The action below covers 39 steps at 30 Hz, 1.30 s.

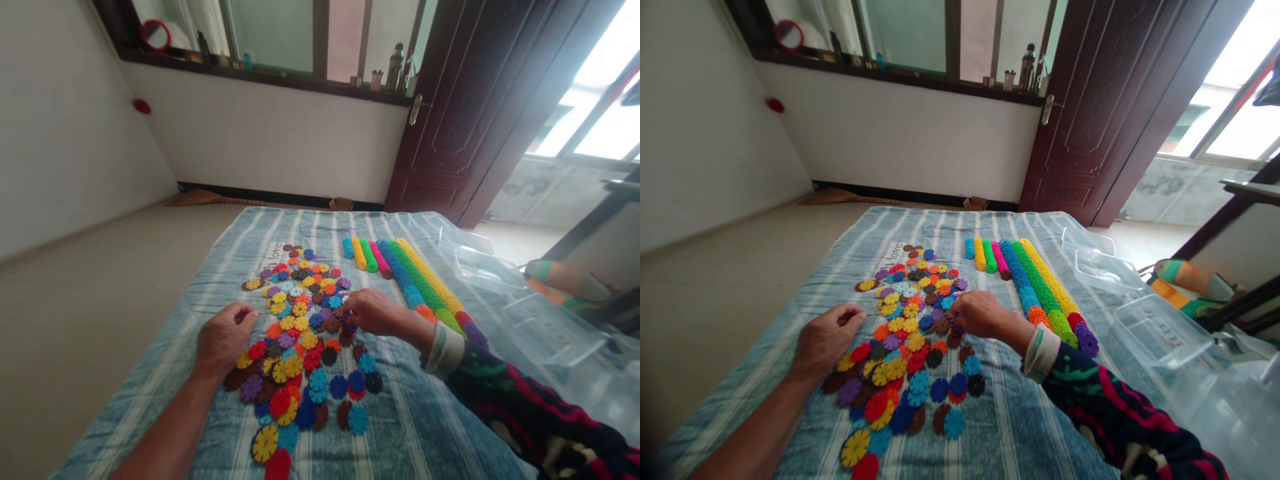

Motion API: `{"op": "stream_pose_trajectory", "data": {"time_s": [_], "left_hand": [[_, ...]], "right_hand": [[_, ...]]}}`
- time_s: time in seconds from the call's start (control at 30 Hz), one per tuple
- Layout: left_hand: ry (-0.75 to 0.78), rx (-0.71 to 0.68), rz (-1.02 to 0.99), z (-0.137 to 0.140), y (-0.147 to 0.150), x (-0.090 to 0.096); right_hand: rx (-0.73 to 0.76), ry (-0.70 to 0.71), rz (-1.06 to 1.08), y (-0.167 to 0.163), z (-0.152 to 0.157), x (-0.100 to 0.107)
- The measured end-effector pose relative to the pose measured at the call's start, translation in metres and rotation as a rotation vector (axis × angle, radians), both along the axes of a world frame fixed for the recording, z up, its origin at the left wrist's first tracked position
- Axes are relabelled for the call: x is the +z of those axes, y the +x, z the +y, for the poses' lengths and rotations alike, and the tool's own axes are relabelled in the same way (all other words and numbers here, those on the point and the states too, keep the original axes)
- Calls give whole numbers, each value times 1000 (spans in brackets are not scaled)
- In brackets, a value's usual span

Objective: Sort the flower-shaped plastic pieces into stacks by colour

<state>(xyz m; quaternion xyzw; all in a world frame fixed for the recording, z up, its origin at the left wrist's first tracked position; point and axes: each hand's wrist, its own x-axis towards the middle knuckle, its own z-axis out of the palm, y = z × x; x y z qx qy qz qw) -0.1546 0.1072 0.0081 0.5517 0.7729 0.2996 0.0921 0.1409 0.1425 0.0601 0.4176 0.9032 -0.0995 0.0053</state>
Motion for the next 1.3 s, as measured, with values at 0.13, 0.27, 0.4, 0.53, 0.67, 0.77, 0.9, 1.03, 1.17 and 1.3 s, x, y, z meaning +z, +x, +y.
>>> {"op": "stream_pose_trajectory", "data": {"time_s": [0.13,0.27,0.4,0.53,0.67,0.77,0.9,1.03,1.17,1.3], "left_hand": [[-21,-8,23,0,2,2],[-37,-19,36,1,2,1],[-50,-17,41,0,3,2],[-32,-35,54,-3,6,4],[-18,-25,75,-3,5,4],[-17,-19,73,-1,3,2],[-16,-36,76,0,2,3],[-20,-32,64,-1,3,3],[-7,-33,70,0,3,0],[-21,-34,67,2,1,-4]], "right_hand": [[9,-78,1,15,-16,-1],[-18,-154,-10,35,-38,-7],[-28,-283,38,49,-58,-13],[-42,-281,58,50,-71,-14],[-22,-223,10,44,-77,-16],[-17,-166,-33,41,-79,-20],[-14,-133,-76,40,-79,-26],[-22,-133,-100,39,-80,-23],[-16,-139,-61,38,-79,-14],[-59,-117,11,38,-75,-10]]}}
